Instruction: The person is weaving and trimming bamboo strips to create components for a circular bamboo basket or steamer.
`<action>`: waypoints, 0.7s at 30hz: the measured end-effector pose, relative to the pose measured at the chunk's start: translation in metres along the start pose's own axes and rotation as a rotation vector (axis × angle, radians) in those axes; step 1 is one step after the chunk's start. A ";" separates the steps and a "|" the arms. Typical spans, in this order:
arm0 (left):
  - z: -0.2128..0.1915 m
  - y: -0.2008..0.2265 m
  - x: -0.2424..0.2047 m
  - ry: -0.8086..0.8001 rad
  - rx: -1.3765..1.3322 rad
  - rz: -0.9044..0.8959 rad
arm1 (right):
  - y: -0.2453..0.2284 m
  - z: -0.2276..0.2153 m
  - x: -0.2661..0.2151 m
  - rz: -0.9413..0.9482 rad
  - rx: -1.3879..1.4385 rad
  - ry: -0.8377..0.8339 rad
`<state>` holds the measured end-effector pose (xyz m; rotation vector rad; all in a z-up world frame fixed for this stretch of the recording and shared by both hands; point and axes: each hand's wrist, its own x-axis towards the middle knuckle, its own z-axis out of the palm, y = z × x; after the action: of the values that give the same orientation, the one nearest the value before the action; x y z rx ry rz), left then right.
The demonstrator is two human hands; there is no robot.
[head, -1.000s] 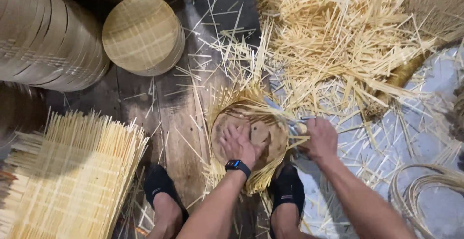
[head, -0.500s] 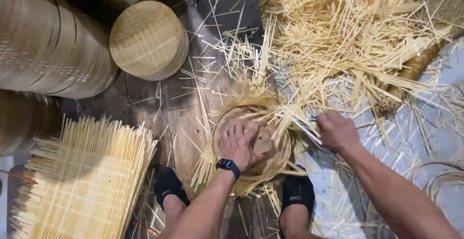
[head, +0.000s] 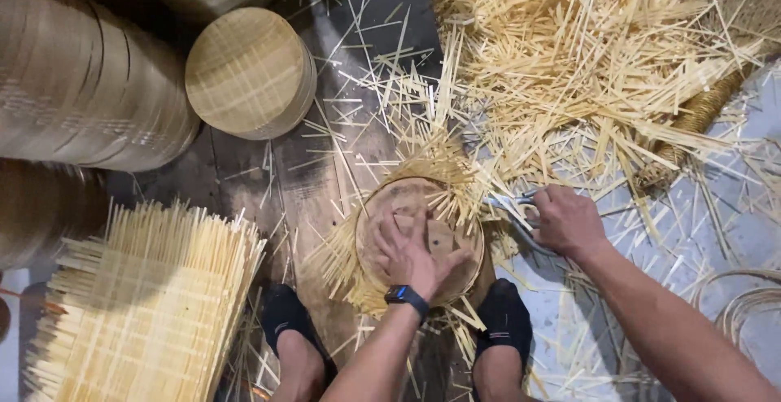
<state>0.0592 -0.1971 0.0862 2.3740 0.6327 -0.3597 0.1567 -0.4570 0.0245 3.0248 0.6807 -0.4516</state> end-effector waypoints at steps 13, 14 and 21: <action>-0.006 -0.019 0.001 -0.121 0.251 0.292 | -0.013 -0.011 0.003 -0.026 0.020 0.064; -0.005 -0.021 0.001 -0.135 0.239 0.300 | -0.023 -0.018 0.006 -0.049 0.024 0.148; -0.014 -0.036 0.012 -0.232 0.298 0.478 | -0.014 -0.001 0.019 -0.053 0.022 0.071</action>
<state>0.0520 -0.1594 0.0731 2.6099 -0.1098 -0.5308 0.1678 -0.4366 0.0206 3.0628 0.7660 -0.3564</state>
